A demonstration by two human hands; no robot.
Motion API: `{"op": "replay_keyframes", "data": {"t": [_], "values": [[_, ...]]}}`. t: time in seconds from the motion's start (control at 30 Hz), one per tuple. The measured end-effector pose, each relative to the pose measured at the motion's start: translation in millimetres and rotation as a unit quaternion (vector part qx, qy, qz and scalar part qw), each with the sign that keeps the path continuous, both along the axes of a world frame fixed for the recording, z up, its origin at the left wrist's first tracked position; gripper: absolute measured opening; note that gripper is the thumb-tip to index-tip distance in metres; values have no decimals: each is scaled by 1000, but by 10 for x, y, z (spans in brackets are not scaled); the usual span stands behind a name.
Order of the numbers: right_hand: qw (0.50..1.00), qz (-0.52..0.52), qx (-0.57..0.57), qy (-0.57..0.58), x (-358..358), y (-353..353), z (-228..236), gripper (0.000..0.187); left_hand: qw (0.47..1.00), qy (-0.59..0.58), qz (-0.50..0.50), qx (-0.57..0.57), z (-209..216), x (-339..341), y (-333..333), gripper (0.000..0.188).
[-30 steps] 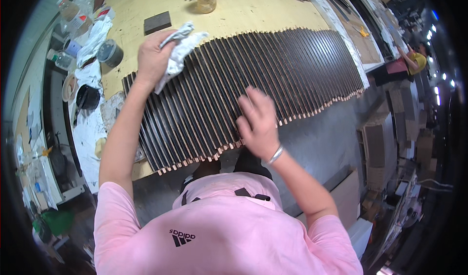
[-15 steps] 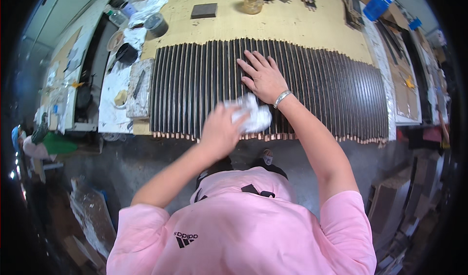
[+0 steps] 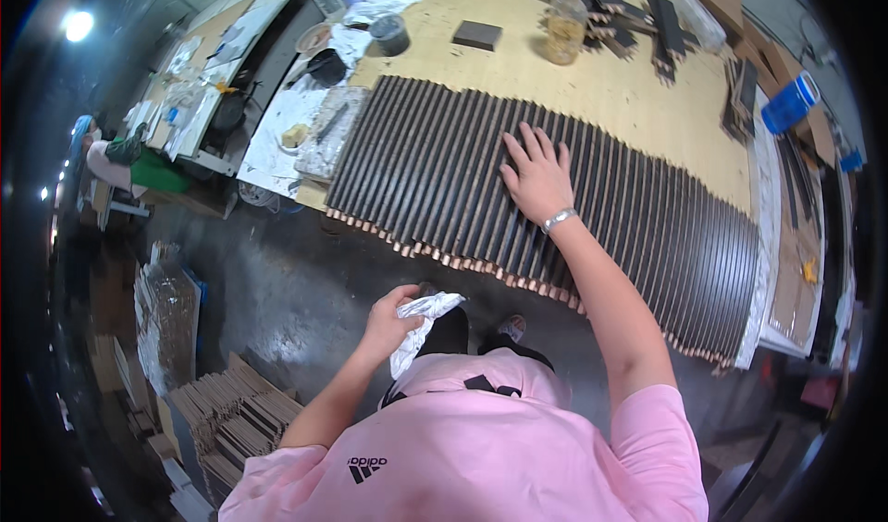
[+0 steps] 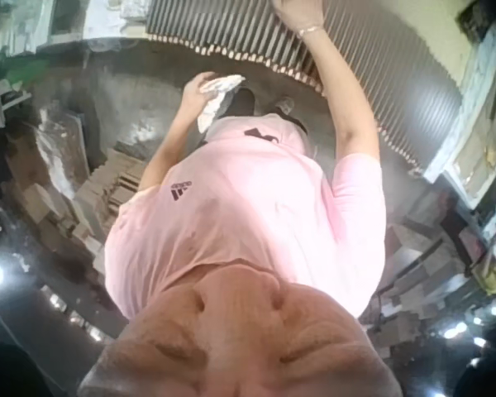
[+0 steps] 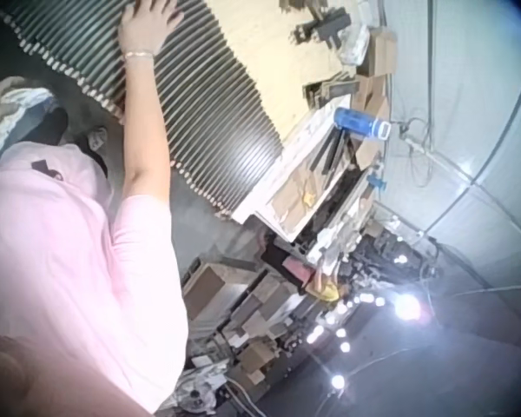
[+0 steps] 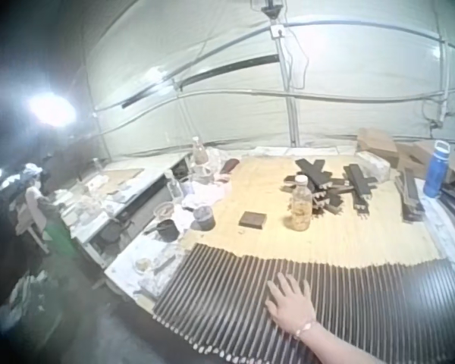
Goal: The person wipes a row of wooden slats on a table with a cloth, rubs a foam block across them, wipes them again with the cloth, and straightens the slats by hand.
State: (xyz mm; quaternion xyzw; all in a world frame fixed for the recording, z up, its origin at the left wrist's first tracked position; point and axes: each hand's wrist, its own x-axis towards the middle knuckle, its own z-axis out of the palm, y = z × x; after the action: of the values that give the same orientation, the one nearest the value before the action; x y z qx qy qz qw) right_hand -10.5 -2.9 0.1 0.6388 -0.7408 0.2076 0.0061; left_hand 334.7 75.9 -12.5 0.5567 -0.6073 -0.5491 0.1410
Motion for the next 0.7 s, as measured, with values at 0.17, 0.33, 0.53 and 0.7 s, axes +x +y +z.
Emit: {"op": "replay_keyframes", "data": {"t": [0.17, 0.33, 0.53, 0.7], "values": [[998, 14, -21, -65, -74, -423, 31, 57, 999, -22, 39, -19, 43, -151, -179, 90], [995, 35, 5, -98, -72, -1368, 116, 62, 997, 56, 45, 20, 99, -423, -320, 102], [965, 75, 134, -214, 22, -1931, 100, 64, 995, 58, 44, 61, 179, -505, -362, 108], [986, 73, 137, -60, 110, -1857, 1, 57, 996, 40, 35, 70, 190, -517, -350, 110]]}}
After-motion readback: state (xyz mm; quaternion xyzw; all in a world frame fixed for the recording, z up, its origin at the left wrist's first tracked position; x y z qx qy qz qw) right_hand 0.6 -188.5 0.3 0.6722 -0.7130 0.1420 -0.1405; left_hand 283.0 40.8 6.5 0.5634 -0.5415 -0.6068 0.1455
